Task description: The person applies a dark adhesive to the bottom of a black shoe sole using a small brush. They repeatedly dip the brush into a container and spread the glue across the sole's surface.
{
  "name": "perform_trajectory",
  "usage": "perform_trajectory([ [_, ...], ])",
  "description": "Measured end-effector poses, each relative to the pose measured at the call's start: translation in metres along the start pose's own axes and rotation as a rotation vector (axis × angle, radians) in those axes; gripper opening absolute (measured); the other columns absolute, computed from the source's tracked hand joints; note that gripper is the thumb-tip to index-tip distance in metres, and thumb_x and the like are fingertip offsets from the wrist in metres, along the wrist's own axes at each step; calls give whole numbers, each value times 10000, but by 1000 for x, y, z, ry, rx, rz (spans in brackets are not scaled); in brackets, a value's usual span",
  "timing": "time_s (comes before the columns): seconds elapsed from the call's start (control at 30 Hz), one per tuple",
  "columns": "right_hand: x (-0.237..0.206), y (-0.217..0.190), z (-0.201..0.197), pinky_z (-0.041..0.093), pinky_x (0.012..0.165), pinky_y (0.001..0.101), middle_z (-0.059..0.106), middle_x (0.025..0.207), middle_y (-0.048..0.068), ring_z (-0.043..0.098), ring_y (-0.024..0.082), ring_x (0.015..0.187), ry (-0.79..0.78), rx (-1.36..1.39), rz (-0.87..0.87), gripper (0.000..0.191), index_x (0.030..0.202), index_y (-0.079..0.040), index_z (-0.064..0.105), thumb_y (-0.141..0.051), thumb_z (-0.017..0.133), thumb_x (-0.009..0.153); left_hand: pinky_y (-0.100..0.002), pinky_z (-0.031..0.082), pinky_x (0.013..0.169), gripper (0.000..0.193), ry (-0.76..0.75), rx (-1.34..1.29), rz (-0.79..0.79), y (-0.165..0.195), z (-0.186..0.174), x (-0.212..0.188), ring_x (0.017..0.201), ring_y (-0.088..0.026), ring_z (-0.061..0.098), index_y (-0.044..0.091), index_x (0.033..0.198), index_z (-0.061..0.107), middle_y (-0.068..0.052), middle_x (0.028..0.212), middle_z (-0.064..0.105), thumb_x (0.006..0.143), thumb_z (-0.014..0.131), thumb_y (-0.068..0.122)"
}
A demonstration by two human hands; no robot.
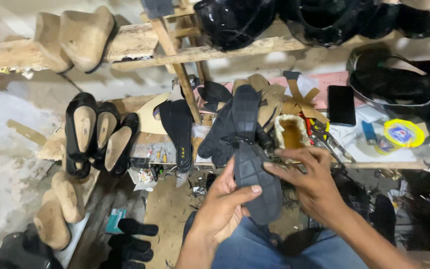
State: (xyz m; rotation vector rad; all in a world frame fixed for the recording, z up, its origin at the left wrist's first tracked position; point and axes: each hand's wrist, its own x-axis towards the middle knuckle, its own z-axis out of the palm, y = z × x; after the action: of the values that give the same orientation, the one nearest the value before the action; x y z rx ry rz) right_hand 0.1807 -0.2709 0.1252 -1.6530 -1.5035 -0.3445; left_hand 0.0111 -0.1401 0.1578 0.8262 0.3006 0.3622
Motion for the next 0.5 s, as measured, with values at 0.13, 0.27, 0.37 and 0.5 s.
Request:
perform_trajectory([
  [0.13, -24, -15, -6, 367, 1071, 370, 650, 1317, -16, 496, 265, 1188, -73, 211, 101, 606, 1167, -276, 783, 118, 601, 744, -349, 650, 720, 568, 64, -28, 107, 0, -3, 0, 910, -194, 733, 18, 1454, 456, -125, 1138, 706, 914, 603, -82],
  [0.27, -24, -12, -8, 353, 1079, 410, 602, 1349, 80, 490, 300, 1238, -79, 257, 106, 556, 1221, -189, 758, 94, 587, 773, -320, 616, 682, 608, 122, 41, 114, -3, 0, 0, 918, -170, 725, 69, 1453, 464, -103, 1138, 718, 890, 619, -98],
  [0.37, -18, -10, -11, 346, 1008, 403, 604, 1330, 0, 479, 254, 1149, 74, -160, -253, 428, 1242, -233, 749, -127, 697, 830, -352, 646, 728, 621, 122, -9, 147, -4, 5, 1, 943, -173, 730, 68, 1458, 423, -106, 1135, 708, 891, 611, -99],
  [0.5, -7, -8, -8, 389, 981, 315, 550, 1283, -70, 456, 259, 1126, 350, -204, -298, 445, 1228, -336, 739, -72, 820, 879, -360, 656, 725, 650, 115, 7, 145, 2, 7, -1, 937, -174, 736, 85, 1466, 408, -103, 1138, 705, 875, 610, -97],
])
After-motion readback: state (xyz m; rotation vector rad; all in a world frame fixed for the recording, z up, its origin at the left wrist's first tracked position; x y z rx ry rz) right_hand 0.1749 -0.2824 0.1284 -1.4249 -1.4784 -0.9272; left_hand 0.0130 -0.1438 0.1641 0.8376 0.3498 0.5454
